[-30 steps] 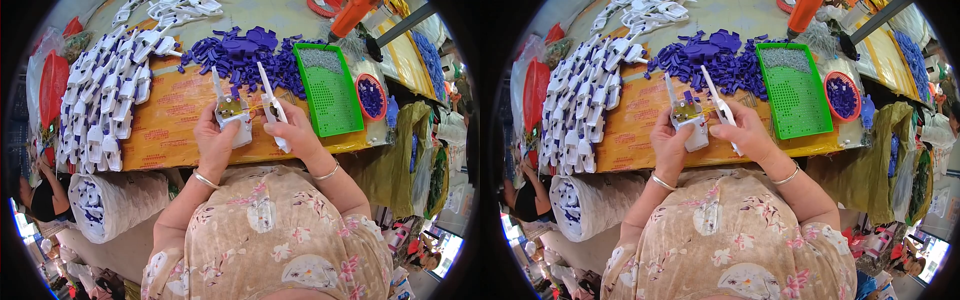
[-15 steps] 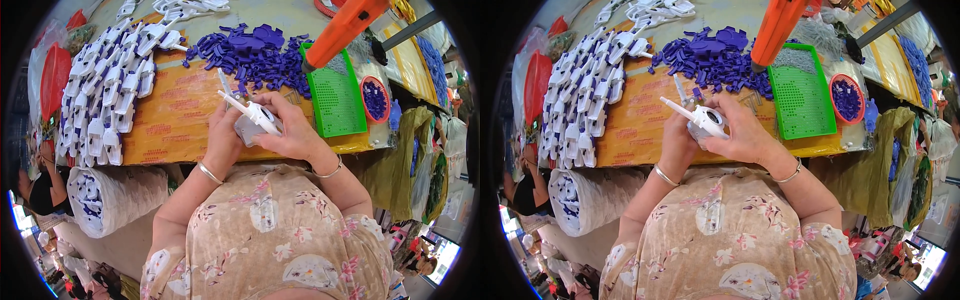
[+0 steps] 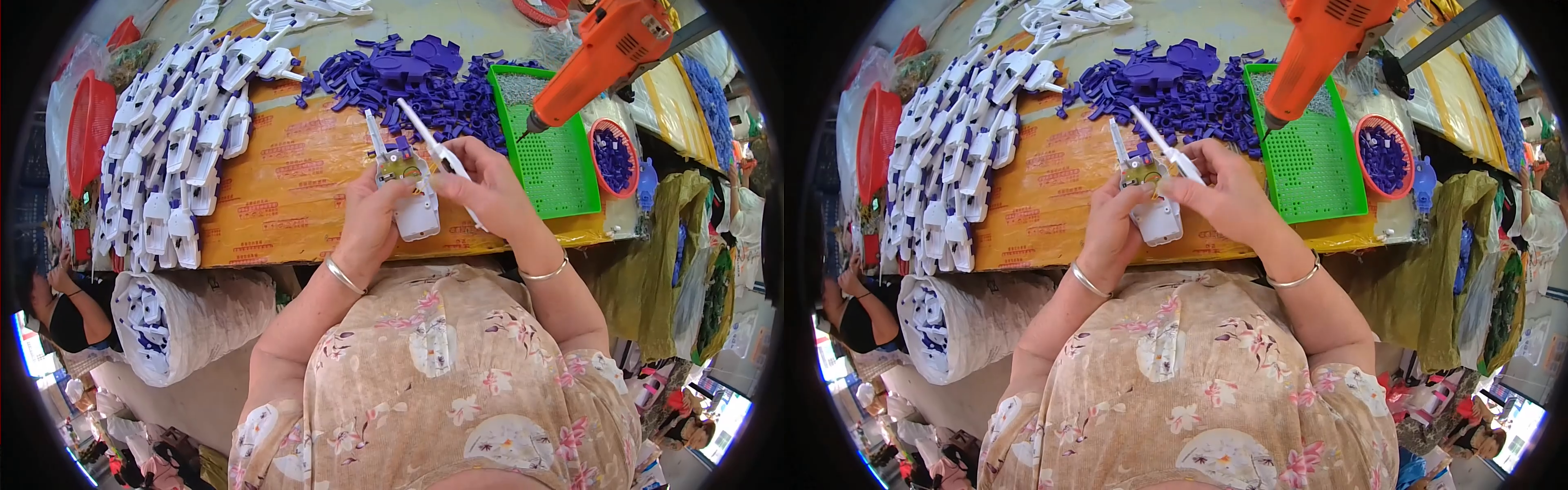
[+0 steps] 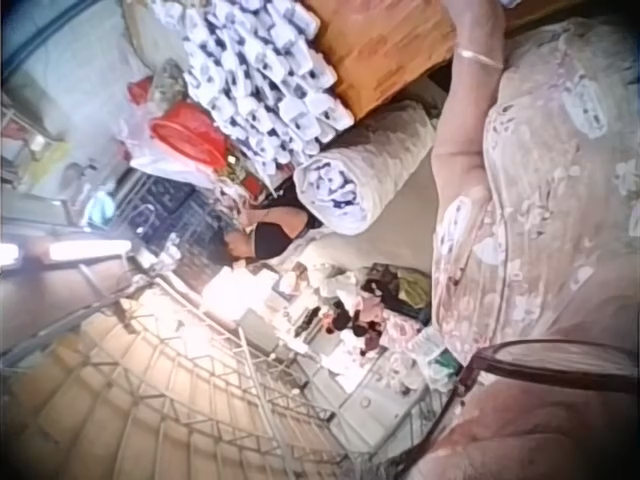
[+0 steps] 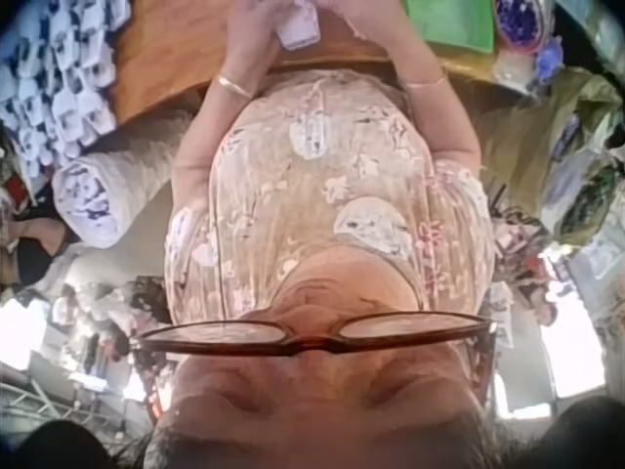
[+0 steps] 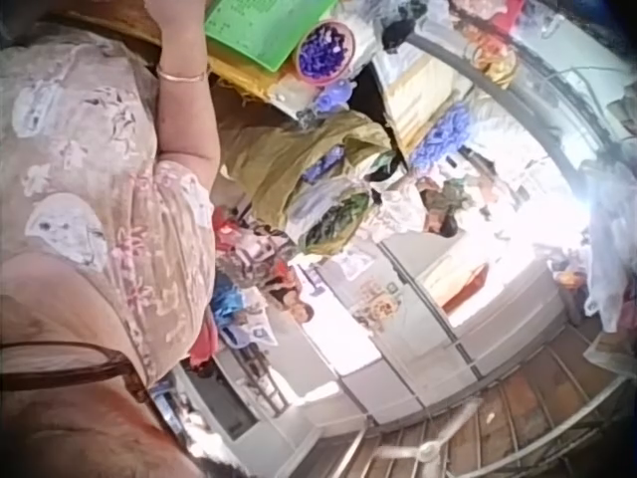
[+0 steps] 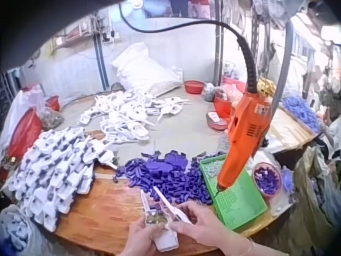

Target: Assembling plastic toy gun components at a factory workbench.

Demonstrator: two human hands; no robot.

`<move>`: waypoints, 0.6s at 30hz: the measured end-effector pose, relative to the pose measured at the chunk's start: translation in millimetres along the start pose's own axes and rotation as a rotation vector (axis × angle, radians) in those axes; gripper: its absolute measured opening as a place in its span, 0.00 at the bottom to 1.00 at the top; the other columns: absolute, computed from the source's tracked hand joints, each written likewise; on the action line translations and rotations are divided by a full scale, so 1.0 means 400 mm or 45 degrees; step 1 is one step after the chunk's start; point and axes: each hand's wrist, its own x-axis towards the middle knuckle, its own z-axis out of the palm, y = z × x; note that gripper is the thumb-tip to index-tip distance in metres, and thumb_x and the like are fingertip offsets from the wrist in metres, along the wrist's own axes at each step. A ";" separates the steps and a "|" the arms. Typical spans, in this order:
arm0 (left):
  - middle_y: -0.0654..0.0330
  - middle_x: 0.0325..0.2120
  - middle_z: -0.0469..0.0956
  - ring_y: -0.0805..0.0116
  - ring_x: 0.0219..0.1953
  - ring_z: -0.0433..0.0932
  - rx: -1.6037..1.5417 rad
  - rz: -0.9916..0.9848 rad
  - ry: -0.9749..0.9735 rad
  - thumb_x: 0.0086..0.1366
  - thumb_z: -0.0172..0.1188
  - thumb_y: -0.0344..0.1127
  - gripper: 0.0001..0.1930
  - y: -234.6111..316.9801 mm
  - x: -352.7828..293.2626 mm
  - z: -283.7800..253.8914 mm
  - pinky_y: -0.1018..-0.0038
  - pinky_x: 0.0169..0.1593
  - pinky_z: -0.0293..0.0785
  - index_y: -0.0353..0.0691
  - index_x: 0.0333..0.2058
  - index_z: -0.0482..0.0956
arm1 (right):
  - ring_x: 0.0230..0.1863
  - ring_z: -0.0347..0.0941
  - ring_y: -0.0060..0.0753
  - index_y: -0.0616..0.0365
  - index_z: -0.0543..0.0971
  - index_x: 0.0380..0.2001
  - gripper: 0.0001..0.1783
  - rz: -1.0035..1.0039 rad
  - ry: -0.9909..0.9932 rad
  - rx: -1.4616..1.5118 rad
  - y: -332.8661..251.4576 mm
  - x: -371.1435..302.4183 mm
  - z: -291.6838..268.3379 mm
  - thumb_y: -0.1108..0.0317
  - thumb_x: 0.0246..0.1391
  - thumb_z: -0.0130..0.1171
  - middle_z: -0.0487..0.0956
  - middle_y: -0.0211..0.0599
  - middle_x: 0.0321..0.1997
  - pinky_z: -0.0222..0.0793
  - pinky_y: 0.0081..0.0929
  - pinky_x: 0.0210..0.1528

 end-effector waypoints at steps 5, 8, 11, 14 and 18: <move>0.59 0.34 0.78 0.72 0.34 0.78 0.127 0.095 -0.063 0.57 0.56 0.22 0.15 -0.014 -0.006 -0.005 0.75 0.38 0.77 0.33 0.44 0.71 | 0.34 0.69 0.18 0.65 0.71 0.43 0.21 0.415 0.007 0.499 0.001 -0.007 0.000 0.62 0.51 0.62 0.74 0.30 0.34 0.67 0.18 0.35; 0.60 0.34 0.78 0.74 0.35 0.77 0.225 0.193 -0.048 0.57 0.57 0.22 0.15 -0.026 -0.002 -0.011 0.77 0.39 0.76 0.34 0.44 0.71 | 0.36 0.70 0.23 0.66 0.70 0.48 0.28 0.144 0.029 0.320 0.005 -0.024 0.043 0.66 0.44 0.65 0.74 0.33 0.36 0.68 0.22 0.41; 0.61 0.34 0.78 0.75 0.35 0.77 0.294 0.258 -0.003 0.57 0.57 0.21 0.14 -0.029 0.000 -0.008 0.79 0.39 0.75 0.34 0.44 0.72 | 0.56 0.63 0.45 0.68 0.62 0.55 0.44 -0.133 0.027 -0.294 0.027 -0.052 0.059 0.65 0.32 0.69 0.63 0.53 0.56 0.62 0.34 0.55; 0.61 0.35 0.78 0.75 0.35 0.77 0.291 0.292 0.029 0.57 0.57 0.21 0.14 -0.038 0.009 -0.016 0.79 0.38 0.75 0.34 0.43 0.72 | 0.63 0.51 0.57 0.69 0.53 0.60 0.49 -0.302 -0.063 -0.692 0.026 -0.060 0.070 0.68 0.35 0.66 0.51 0.60 0.62 0.56 0.38 0.61; 0.60 0.34 0.78 0.72 0.34 0.78 0.205 0.210 0.066 0.57 0.57 0.20 0.14 -0.022 0.003 0.005 0.77 0.38 0.76 0.35 0.43 0.72 | 0.61 0.54 0.58 0.69 0.50 0.61 0.51 -0.350 -0.051 -0.742 0.034 -0.059 0.072 0.69 0.35 0.66 0.54 0.61 0.60 0.56 0.39 0.61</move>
